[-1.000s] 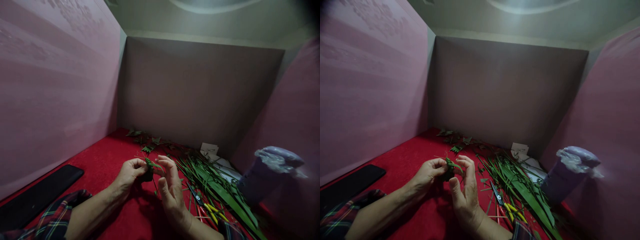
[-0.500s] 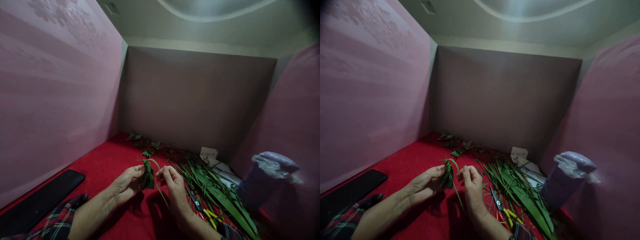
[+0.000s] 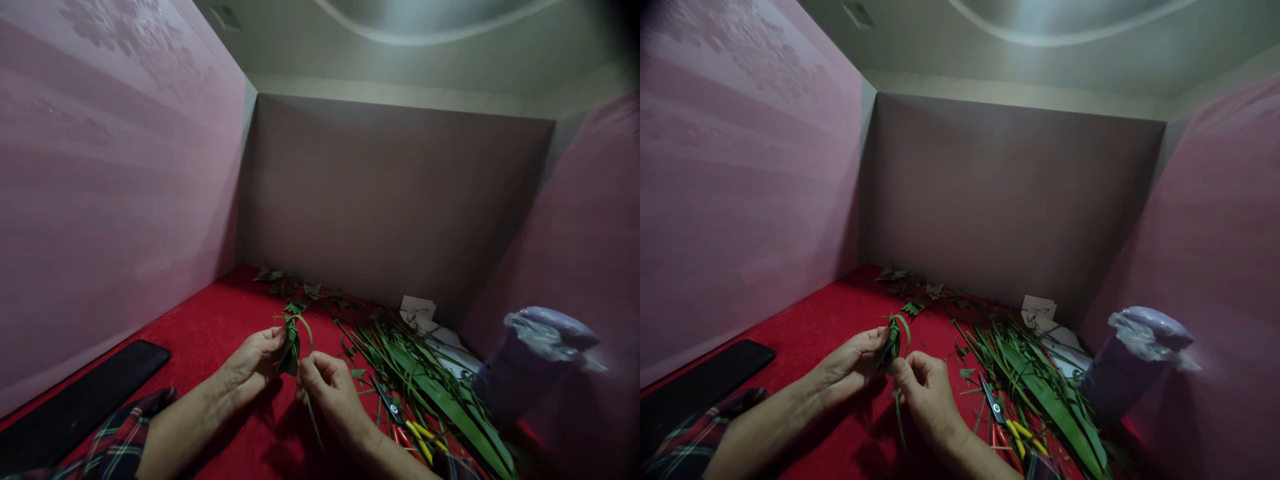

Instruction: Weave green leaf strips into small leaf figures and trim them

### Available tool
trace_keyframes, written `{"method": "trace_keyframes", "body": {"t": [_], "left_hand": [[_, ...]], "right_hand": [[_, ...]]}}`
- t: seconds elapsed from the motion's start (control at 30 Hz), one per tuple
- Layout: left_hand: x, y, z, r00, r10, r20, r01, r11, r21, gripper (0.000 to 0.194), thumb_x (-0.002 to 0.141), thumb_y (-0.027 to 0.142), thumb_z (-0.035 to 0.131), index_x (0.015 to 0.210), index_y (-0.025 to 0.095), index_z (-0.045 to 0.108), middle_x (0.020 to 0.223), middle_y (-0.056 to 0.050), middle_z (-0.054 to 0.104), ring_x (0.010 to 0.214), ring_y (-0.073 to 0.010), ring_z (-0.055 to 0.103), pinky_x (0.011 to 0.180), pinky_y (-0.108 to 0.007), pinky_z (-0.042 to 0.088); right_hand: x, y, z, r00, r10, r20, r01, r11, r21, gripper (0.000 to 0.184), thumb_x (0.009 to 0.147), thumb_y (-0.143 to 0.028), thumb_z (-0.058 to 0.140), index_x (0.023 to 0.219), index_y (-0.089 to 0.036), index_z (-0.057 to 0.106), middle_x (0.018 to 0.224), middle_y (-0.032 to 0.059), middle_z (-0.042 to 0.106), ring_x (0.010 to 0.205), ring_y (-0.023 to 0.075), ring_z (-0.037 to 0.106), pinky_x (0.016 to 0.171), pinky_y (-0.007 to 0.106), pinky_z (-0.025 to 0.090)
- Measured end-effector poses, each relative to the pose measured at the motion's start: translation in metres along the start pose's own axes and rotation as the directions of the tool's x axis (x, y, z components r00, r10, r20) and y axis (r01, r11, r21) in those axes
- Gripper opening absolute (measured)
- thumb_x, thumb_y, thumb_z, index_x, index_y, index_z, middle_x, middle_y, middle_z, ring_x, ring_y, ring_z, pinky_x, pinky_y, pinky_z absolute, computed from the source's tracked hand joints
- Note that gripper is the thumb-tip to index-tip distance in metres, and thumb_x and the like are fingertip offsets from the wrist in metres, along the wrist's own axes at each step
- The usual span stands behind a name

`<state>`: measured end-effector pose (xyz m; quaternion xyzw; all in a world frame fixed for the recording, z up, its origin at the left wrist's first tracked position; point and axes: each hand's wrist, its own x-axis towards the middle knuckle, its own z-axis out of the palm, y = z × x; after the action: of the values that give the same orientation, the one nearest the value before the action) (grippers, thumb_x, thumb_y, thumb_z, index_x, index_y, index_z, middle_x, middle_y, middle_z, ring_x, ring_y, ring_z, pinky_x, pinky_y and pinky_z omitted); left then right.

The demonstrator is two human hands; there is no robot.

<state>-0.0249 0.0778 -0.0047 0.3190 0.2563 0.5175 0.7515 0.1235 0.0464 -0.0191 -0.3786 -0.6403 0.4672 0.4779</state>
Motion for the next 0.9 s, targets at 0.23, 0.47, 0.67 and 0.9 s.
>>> {"method": "trace_keyframes", "body": {"t": [0.23, 0.47, 0.67, 0.9], "left_hand": [[0.000, 0.001, 0.001, 0.995, 0.058, -0.076, -0.057, 0.998, 0.024, 0.010, 0.070, 0.017, 0.070, 0.066, 0.012, 0.063, 0.057, -0.001, 0.061, 0.048, -0.0090, 0.054, 0.050, -0.019, 0.045], [0.001, -0.008, -0.002, 0.989, 0.104, -0.109, -0.095, 0.992, 0.082, 0.018, 0.061, 0.014, 0.077, 0.065, 0.012, 0.059, 0.054, 0.001, 0.061, 0.045, -0.0095, 0.055, 0.047, -0.019, 0.045], [0.001, -0.008, 0.000, 0.988, 0.080, -0.129, -0.059, 0.985, 0.159, 0.022, 0.064, 0.025, 0.075, 0.061, 0.011, 0.059, 0.052, -0.002, 0.061, 0.043, -0.0111, 0.055, 0.044, -0.020, 0.043], [-0.005, -0.004, 0.006, 0.990, 0.069, -0.123, -0.043, 0.979, 0.200, 0.012, 0.063, 0.017, 0.071, 0.067, 0.012, 0.061, 0.059, -0.004, 0.066, 0.049, -0.0133, 0.059, 0.049, -0.023, 0.046]], "right_hand": [[0.005, 0.001, -0.001, 0.999, 0.035, -0.030, -0.033, 0.998, 0.059, 0.034, 0.078, -0.045, 0.057, 0.061, -0.016, 0.050, 0.048, -0.0036, 0.050, 0.043, 0.0082, 0.042, 0.045, 0.021, 0.031], [0.004, 0.003, 0.002, 0.996, 0.087, -0.001, -0.086, 0.984, 0.156, 0.035, 0.077, -0.046, 0.057, 0.061, -0.016, 0.050, 0.048, -0.0027, 0.052, 0.041, 0.0071, 0.042, 0.041, 0.018, 0.031], [0.005, 0.006, 0.003, 0.986, 0.163, -0.027, -0.151, 0.957, 0.248, 0.031, 0.077, -0.046, 0.052, 0.070, -0.017, 0.052, 0.045, -0.0044, 0.053, 0.033, 0.0051, 0.035, 0.033, 0.016, 0.024], [0.006, 0.005, 0.000, 0.970, 0.221, -0.104, -0.178, 0.930, 0.321, 0.024, 0.078, -0.041, 0.048, 0.073, -0.018, 0.051, 0.048, -0.0049, 0.053, 0.033, 0.0051, 0.036, 0.032, 0.015, 0.024]]}}
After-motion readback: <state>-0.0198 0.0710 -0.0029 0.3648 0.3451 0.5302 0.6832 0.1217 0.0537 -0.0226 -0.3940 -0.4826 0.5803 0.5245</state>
